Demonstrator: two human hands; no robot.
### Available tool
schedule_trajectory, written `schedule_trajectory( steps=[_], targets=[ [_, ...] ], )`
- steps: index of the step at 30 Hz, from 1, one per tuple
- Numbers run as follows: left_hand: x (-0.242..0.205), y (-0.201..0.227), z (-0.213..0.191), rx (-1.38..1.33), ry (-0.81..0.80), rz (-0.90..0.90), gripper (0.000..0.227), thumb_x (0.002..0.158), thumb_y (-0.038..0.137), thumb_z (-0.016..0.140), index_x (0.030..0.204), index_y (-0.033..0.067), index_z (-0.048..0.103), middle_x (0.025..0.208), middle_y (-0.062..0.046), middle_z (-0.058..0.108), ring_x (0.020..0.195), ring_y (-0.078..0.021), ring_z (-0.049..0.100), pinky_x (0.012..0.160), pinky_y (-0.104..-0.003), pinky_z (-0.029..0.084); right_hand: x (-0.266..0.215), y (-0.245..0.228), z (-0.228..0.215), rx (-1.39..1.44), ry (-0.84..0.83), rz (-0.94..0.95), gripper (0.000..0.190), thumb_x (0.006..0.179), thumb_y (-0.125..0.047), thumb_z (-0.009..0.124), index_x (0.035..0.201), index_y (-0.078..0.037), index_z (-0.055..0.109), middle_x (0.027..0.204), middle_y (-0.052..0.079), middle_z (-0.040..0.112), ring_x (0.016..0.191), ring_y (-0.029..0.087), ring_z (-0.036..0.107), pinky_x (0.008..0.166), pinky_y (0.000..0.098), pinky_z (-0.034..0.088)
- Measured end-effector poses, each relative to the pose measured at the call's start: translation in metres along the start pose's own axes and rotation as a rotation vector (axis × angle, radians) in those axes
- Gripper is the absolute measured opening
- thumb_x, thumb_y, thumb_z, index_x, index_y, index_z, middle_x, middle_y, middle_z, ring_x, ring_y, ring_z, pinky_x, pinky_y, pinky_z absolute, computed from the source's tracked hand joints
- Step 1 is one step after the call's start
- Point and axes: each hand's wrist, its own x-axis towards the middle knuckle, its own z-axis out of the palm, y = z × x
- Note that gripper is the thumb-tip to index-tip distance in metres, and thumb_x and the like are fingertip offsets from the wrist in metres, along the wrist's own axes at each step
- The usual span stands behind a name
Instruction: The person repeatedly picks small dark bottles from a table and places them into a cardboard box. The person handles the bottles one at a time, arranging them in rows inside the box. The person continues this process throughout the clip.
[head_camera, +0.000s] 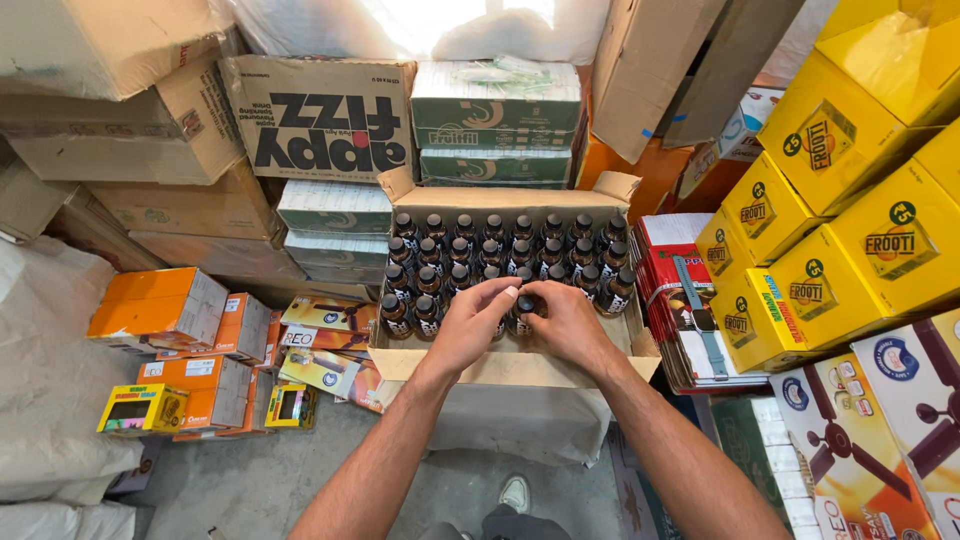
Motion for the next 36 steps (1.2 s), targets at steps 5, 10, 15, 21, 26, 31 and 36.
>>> schedule_trajectory(
  steps=[5, 10, 15, 21, 26, 31, 36],
  targets=[
    [0.014, -0.022, 0.002, 0.003, 0.054, -0.026, 0.036, 0.101, 0.023, 0.060, 0.131, 0.0063, 0.071, 0.120, -0.017, 0.075, 0.121, -0.0254, 0.065, 0.104, -0.045, 0.050, 0.005, 0.014, 0.007, -0.030, -0.036, 0.012, 0.043, 0.082, -0.013, 0.079, 0.124, -0.011, 0.071, 0.109, 0.012, 0.075, 0.108, 0.036, 0.072, 0.092, 0.0478, 0.059],
    [0.016, -0.037, 0.000, -0.004, 0.111, -0.053, 0.035, 0.094, 0.013, 0.064, 0.127, 0.0025, 0.073, 0.115, -0.017, 0.076, 0.111, -0.0228, 0.069, 0.096, -0.040, 0.056, 0.003, 0.023, 0.012, -0.019, -0.049, 0.033, 0.043, 0.082, -0.016, 0.079, 0.124, -0.016, 0.071, 0.110, 0.010, 0.076, 0.110, 0.035, 0.072, 0.094, 0.0483, 0.058],
    [0.017, -0.033, 0.002, -0.037, 0.185, 0.054, 0.036, 0.090, -0.003, 0.057, 0.119, 0.0047, 0.077, 0.114, -0.018, 0.076, 0.111, -0.0269, 0.071, 0.089, -0.037, 0.059, -0.015, -0.019, -0.024, 0.136, -0.132, 0.141, 0.044, 0.083, -0.015, 0.078, 0.127, -0.013, 0.072, 0.119, 0.016, 0.076, 0.119, 0.039, 0.069, 0.102, 0.0536, 0.054],
    [0.017, -0.033, -0.006, -0.037, 0.136, 0.213, 0.056, 0.082, -0.015, 0.048, 0.129, 0.0063, 0.072, 0.117, -0.021, 0.076, 0.112, -0.0311, 0.071, 0.093, -0.041, 0.058, -0.031, -0.027, -0.053, 0.342, 0.113, 0.178, 0.036, 0.090, -0.014, 0.072, 0.125, -0.007, 0.073, 0.125, 0.018, 0.074, 0.127, 0.039, 0.065, 0.101, 0.0525, 0.054],
    [0.009, -0.029, -0.005, -0.063, -0.006, 0.193, 0.054, 0.085, -0.011, 0.052, 0.133, 0.0059, 0.069, 0.123, -0.019, 0.074, 0.113, -0.0285, 0.070, 0.093, -0.038, 0.058, -0.067, -0.028, -0.055, 0.446, 0.323, 0.198, 0.030, 0.090, -0.008, 0.072, 0.120, -0.007, 0.077, 0.117, 0.015, 0.077, 0.121, 0.030, 0.068, 0.097, 0.0438, 0.056],
    [-0.018, -0.023, 0.004, -0.041, -0.073, 0.122, 0.041, 0.087, -0.003, 0.060, 0.127, 0.0027, 0.070, 0.100, -0.017, 0.077, 0.067, -0.0135, 0.069, 0.066, -0.027, 0.059, -0.115, -0.033, -0.041, 0.362, 0.560, 0.113, 0.021, 0.091, -0.002, 0.072, 0.109, -0.011, 0.080, 0.111, 0.007, 0.078, 0.118, 0.022, 0.070, 0.092, 0.0333, 0.058],
    [-0.043, -0.040, 0.014, 0.007, -0.200, 0.048, 0.016, 0.096, 0.014, 0.067, 0.101, 0.0052, 0.080, 0.085, -0.010, 0.078, 0.059, -0.0114, 0.068, 0.055, -0.022, 0.054, -0.163, -0.036, -0.015, 0.429, 0.673, 0.208, 0.021, 0.096, -0.004, 0.070, 0.113, -0.010, 0.079, 0.118, 0.011, 0.076, 0.121, 0.022, 0.066, 0.096, 0.0415, 0.057]
  ],
)
